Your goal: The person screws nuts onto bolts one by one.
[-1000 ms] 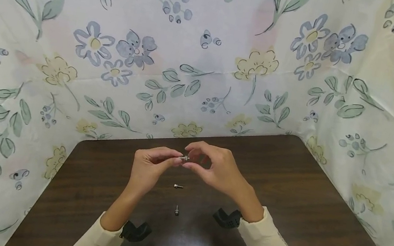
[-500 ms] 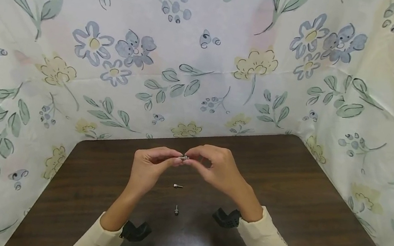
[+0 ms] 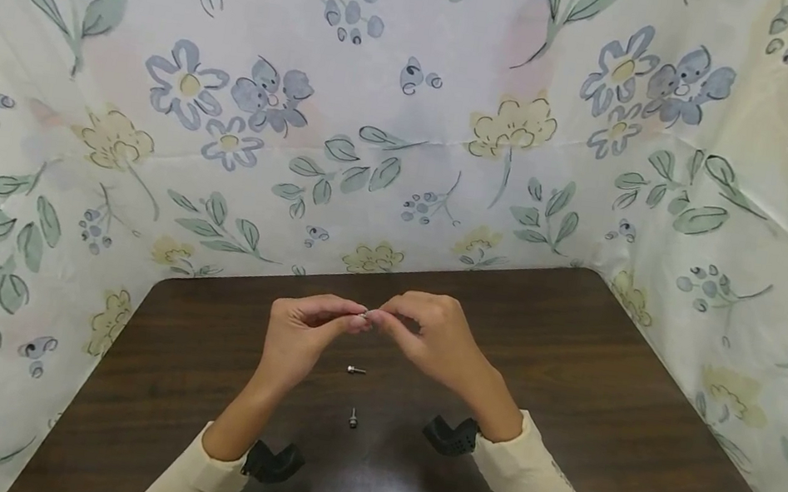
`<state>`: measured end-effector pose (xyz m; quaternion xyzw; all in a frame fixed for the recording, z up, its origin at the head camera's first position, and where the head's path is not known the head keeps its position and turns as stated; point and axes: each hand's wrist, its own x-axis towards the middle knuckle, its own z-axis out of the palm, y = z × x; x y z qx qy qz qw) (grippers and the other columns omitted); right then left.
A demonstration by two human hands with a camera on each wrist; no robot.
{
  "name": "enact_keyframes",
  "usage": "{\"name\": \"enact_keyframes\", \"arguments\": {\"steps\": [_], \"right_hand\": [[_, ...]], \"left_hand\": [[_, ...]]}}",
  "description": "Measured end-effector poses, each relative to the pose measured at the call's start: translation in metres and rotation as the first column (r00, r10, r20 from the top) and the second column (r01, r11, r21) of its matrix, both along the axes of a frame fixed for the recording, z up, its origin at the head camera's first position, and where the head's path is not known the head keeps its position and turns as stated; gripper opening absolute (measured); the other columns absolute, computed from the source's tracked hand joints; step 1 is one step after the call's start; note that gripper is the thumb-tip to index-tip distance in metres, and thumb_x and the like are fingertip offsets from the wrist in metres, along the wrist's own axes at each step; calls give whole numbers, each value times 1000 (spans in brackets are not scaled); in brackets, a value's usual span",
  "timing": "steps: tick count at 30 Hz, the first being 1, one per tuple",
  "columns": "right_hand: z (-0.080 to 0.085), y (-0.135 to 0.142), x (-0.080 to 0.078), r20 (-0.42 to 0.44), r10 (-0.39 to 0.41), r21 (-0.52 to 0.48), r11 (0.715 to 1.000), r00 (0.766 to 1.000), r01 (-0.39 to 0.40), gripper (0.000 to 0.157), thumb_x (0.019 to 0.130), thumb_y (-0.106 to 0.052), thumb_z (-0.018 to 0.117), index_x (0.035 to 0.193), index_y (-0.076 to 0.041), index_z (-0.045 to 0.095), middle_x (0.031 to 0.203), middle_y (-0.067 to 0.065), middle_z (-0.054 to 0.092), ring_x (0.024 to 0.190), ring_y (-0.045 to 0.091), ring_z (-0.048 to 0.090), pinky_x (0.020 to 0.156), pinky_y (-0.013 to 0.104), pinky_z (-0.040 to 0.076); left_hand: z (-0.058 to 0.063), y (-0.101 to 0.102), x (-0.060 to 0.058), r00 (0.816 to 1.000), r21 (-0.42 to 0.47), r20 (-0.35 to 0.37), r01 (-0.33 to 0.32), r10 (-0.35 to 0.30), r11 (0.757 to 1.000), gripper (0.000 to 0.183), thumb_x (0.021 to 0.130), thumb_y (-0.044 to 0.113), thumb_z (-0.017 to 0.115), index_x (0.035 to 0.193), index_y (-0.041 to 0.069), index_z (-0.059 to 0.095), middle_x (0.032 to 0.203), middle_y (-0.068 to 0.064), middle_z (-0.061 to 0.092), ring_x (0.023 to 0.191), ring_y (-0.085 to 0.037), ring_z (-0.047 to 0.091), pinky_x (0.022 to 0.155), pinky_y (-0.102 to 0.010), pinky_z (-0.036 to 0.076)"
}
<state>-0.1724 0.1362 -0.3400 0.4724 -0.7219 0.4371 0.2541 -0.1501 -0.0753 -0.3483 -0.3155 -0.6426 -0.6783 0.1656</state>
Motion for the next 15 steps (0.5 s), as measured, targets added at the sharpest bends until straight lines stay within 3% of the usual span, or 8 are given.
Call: {"name": "enact_keyframes", "arguments": {"steps": [5, 10, 15], "right_hand": [[4, 2, -2, -7, -15, 8, 1000, 1000, 15, 14, 88, 3, 75, 93, -10, 78, 84, -3, 74, 75, 7, 67, 66, 19, 55], [7, 3, -1, -34, -22, -12, 1000, 999, 21, 28, 79, 4, 83, 104, -8, 77, 93, 0, 75, 77, 9, 68, 69, 18, 56], [6, 3, 0, -59, -10, -9, 1000, 998, 10, 35, 73, 8, 85, 103, -8, 77, 93, 1, 75, 76, 9, 67, 68, 17, 56]], "left_hand": [[2, -1, -2, 1000, -8, -4, -7, 7, 1000, 10, 86, -7, 75, 96, -6, 77, 91, -19, 76, 81, -26, 77, 75, -42, 64], [5, -2, -2, 999, -14, -5, -47, 46, 999, 10, 86, -6, 75, 96, -5, 78, 89, -19, 76, 79, -23, 76, 74, -40, 64], [3, -3, 0, 999, -20, 5, -48, 48, 999, 9, 87, -5, 76, 96, -5, 78, 89, -19, 76, 78, -22, 76, 74, -39, 64]]}}
